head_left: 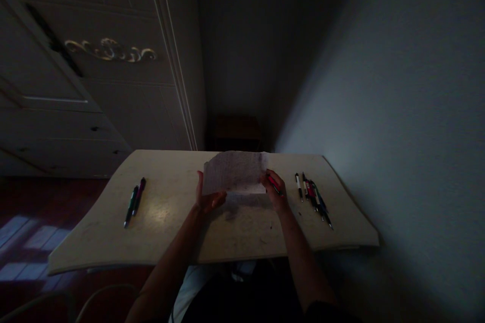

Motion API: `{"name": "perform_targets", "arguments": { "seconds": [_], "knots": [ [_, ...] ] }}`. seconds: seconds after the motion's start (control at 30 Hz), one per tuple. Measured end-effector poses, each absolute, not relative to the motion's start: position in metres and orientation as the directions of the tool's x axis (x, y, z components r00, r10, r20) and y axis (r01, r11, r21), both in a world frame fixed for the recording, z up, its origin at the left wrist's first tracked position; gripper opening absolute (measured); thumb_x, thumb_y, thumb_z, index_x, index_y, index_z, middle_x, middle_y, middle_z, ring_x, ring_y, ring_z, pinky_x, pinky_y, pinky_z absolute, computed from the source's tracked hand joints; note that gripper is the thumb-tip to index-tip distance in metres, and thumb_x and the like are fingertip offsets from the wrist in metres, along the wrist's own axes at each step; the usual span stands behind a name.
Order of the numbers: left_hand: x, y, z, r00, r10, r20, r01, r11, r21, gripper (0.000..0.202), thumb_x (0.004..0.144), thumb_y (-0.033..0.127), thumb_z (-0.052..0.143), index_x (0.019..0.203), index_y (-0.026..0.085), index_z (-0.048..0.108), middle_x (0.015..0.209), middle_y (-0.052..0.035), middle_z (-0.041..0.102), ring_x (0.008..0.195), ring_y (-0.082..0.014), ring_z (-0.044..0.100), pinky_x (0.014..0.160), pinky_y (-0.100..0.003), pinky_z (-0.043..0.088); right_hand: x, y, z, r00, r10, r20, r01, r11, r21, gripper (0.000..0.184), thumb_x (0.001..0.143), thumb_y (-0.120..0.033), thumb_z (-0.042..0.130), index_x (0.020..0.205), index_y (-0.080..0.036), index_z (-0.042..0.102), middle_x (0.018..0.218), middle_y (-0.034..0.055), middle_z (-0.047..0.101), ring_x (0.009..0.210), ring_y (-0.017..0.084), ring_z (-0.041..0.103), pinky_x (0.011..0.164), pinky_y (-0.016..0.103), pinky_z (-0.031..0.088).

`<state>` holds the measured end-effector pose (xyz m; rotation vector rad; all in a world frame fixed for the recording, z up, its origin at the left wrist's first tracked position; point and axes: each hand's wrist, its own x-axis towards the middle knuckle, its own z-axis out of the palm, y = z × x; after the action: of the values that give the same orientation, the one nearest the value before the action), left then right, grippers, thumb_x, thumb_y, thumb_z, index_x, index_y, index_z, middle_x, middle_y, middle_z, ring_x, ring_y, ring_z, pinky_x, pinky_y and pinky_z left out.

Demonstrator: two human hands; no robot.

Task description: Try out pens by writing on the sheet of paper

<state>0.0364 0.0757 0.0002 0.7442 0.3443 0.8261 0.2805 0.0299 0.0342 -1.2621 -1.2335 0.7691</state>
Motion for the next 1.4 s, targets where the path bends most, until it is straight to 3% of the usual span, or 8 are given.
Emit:
{"name": "perform_targets", "arguments": {
  "seconds": [0.1,0.2,0.33,0.53,0.73,0.97,1.2,1.4],
  "knots": [
    [0.028,0.082,0.005,0.753,0.654,0.067,-0.562,0.588,0.582,0.087,0.078,0.083,0.030,0.109,0.011,0.066,0.038,0.0025,0.046,0.026,-0.0074,0.031,0.030,-0.018,0.027,0.297,0.032,0.043,0.154,0.956,0.252,0.239,0.211,-0.948,0.037,0.085,-0.051,0.059,0.099,-0.017,0.068,0.079,0.0027,0.067,0.071,0.017,0.061,0.062,0.025,0.047],
    [0.024,0.085,0.015,0.730,0.678,0.090,-0.616,0.594,0.518,0.085,0.083,0.078,0.029,0.138,0.015,0.047,0.064,-0.0050,0.067,0.028,-0.0030,0.029,0.029,-0.015,0.022,0.309,0.035,0.058,0.054,0.948,0.314,0.336,0.279,-0.899,0.039,0.085,-0.051,0.059,0.104,-0.018,0.069,0.097,0.0065,0.070,0.089,0.021,0.064,0.076,0.029,0.051],
    [0.018,0.085,0.017,0.750,0.656,0.085,-0.582,0.594,0.554,0.084,0.085,0.072,0.041,0.147,0.017,0.034,0.104,-0.0173,0.071,0.030,0.0021,0.027,0.027,-0.013,0.015,0.318,0.041,0.076,-0.075,0.942,0.327,0.443,0.325,-0.835,0.038,0.086,-0.049,0.059,0.107,-0.019,0.070,0.108,0.0098,0.071,0.101,0.025,0.065,0.088,0.035,0.050],
    [0.010,0.084,0.011,0.827,0.544,0.143,-0.483,0.556,0.677,0.088,0.077,0.073,0.055,0.143,0.017,0.040,0.116,-0.0207,0.067,0.029,0.0034,0.029,0.027,-0.014,0.014,0.325,0.050,0.096,-0.117,0.932,0.342,0.471,0.356,-0.807,0.034,0.088,-0.043,0.057,0.109,-0.020,0.070,0.110,0.0090,0.071,0.102,0.024,0.065,0.091,0.035,0.050],
    [0.019,0.084,0.007,0.794,0.604,0.072,-0.418,0.457,0.785,0.080,0.075,0.067,0.063,0.139,0.022,0.046,0.109,-0.0133,0.069,0.029,0.0036,0.030,0.028,-0.015,0.011,0.316,0.057,0.100,-0.313,0.903,0.295,0.515,0.422,-0.746,0.031,0.088,-0.039,0.059,0.108,-0.019,0.070,0.107,0.0091,0.072,0.097,0.022,0.067,0.085,0.032,0.050],
    [0.026,0.076,-0.001,0.609,0.771,-0.186,-0.270,0.421,0.866,0.074,0.071,0.042,0.077,0.136,0.022,0.047,0.059,0.0079,0.052,0.032,0.0002,0.029,0.032,-0.013,0.017,0.290,0.073,0.061,-0.316,0.929,0.191,0.535,0.341,-0.773,0.035,0.082,-0.041,0.065,0.106,-0.016,0.071,0.079,0.0038,0.071,0.069,0.016,0.064,0.067,0.026,0.049],
    [0.041,0.074,0.008,0.501,0.840,-0.209,-0.184,0.340,0.922,0.074,0.065,0.029,0.081,0.132,0.019,0.052,0.063,0.0046,0.057,0.040,-0.0034,0.043,0.038,-0.014,0.026,0.283,0.061,0.033,-0.026,0.913,0.407,0.424,0.379,-0.822,0.043,0.084,-0.044,0.062,0.122,-0.023,0.062,0.109,0.0102,0.070,0.101,0.023,0.066,0.093,0.039,0.049],
    [0.046,0.068,0.016,0.254,0.960,-0.117,-0.085,0.143,0.986,0.083,0.063,0.040,0.080,0.136,0.022,0.046,0.077,0.0032,0.059,0.044,-0.0051,0.047,0.038,-0.016,0.031,0.284,0.031,0.028,0.020,0.942,0.335,0.342,0.309,-0.887,0.048,0.092,-0.046,0.053,0.135,-0.024,0.051,0.114,0.0097,0.070,0.107,0.024,0.065,0.096,0.041,0.048]
  ]
}}
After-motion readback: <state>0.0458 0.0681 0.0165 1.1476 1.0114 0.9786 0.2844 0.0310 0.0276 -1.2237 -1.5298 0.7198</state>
